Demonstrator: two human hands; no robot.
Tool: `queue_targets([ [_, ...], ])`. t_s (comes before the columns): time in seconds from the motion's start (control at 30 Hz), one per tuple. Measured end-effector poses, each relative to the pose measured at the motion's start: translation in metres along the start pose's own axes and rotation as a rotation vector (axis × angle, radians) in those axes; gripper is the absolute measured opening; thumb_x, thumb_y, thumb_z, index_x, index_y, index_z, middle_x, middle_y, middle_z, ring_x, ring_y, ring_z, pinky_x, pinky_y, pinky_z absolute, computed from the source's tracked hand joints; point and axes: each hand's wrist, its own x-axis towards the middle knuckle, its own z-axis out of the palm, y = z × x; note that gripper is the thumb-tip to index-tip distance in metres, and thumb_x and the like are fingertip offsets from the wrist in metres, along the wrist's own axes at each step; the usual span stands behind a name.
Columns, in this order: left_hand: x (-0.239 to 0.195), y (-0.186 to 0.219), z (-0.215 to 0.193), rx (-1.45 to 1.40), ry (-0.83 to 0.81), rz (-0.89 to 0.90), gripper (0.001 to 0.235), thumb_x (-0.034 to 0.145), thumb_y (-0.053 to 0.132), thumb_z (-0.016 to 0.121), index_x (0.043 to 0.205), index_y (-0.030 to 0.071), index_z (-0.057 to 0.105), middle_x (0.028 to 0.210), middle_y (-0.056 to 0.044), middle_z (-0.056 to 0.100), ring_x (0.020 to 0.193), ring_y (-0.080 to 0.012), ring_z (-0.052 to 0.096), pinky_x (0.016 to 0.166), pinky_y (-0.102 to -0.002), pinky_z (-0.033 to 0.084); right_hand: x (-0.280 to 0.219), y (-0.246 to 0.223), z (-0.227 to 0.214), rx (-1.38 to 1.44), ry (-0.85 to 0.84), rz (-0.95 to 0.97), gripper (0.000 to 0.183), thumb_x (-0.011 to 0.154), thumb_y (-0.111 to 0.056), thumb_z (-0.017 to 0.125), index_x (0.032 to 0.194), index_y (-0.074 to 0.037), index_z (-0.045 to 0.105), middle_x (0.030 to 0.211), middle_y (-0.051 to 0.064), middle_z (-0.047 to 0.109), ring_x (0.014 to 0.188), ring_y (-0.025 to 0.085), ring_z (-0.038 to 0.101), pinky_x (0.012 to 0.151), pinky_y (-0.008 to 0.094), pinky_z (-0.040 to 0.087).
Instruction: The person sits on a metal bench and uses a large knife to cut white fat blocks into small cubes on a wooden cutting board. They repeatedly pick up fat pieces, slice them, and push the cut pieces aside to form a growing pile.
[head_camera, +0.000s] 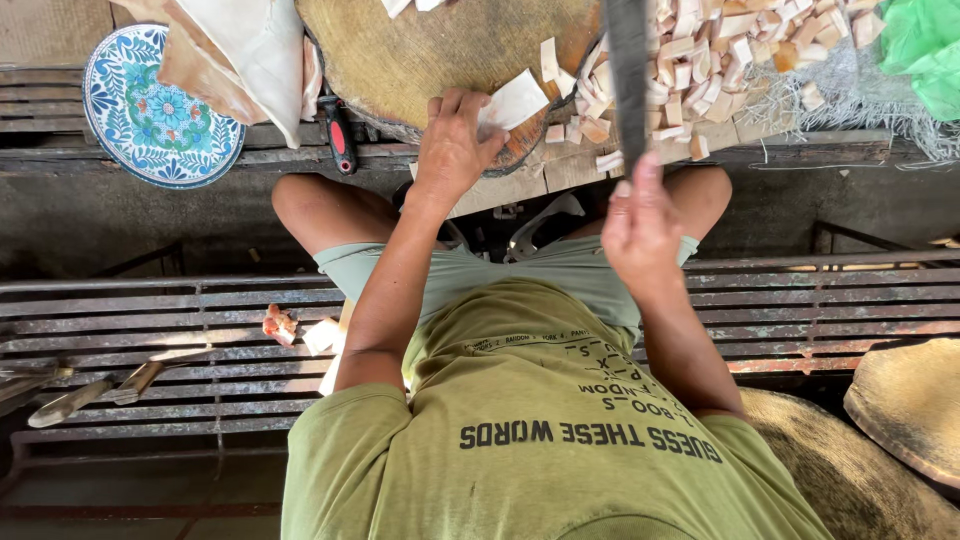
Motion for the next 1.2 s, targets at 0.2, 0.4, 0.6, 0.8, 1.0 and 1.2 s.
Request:
queue_targets([
  [0.2,0.001,0.002,-0.001,0.062,0.038,0.077,0.048,0.076,0.019,0.09,0.112,-0.003,0.068,0.116,-0.019,0.061,0.106,-0.044,0.056,0.088,-0.052,0.052,0.005,0.005,0.024,-0.201,-0.393,0.072,0.069,0.093,0.0,0.066,0.157,-0.012,0.045,0.096,0.02,0.074,0.071,0.04,0.069,0.065,0.05,0.056],
  [0.4,-0.002,0.008,0.006,0.003,0.065,0.007,0.044,0.076,0.017,0.089,0.109,-0.004,0.069,0.115,-0.019,0.06,0.106,-0.0425,0.057,0.085,-0.048,0.053,-0.004,0.007,-0.006,0.031,-0.052,-0.001,0.067,0.104,0.007,0.059,0.163,-0.015,0.037,0.113,0.025,0.071,0.078,0.032,0.073,0.071,0.04,0.061],
  [0.6,-0.005,0.002,0.008,0.019,0.061,0.063,0.045,0.076,0.016,0.089,0.111,-0.004,0.069,0.117,-0.018,0.059,0.106,-0.0415,0.058,0.091,-0.048,0.053,-0.004,0.008,0.023,-0.409,-0.564,0.052,0.075,0.087,0.0,0.064,0.159,-0.009,0.044,0.083,0.018,0.071,0.064,0.037,0.068,0.06,0.048,0.056],
  [0.8,-0.016,-0.005,-0.006,-0.042,-0.007,0.166,0.041,0.081,0.009,0.083,0.117,-0.005,0.067,0.127,-0.018,0.055,0.118,-0.0395,0.055,0.097,-0.045,0.053,0.007,0.009,0.002,-0.066,-0.269,0.057,0.068,0.098,0.003,0.057,0.163,-0.012,0.041,0.106,0.023,0.073,0.084,0.034,0.073,0.076,0.042,0.062],
  [1.0,-0.021,-0.009,-0.006,-0.017,-0.047,0.151,0.035,0.086,0.009,0.08,0.117,-0.002,0.067,0.127,-0.015,0.054,0.12,-0.0379,0.055,0.095,-0.045,0.054,0.0,0.002,0.002,0.087,0.006,-0.068,0.063,0.106,0.007,0.056,0.162,-0.011,0.034,0.087,0.016,0.069,0.071,0.029,0.069,0.066,0.042,0.058],
  [1.2,-0.017,-0.01,-0.004,0.021,0.016,0.216,0.03,0.087,0.008,0.079,0.114,-0.001,0.069,0.125,-0.014,0.056,0.119,-0.0371,0.055,0.097,-0.045,0.053,0.01,0.001,0.012,-0.233,-0.508,0.009,0.068,0.093,0.0,0.063,0.157,-0.009,0.043,0.079,0.02,0.069,0.06,0.036,0.066,0.059,0.047,0.055],
])
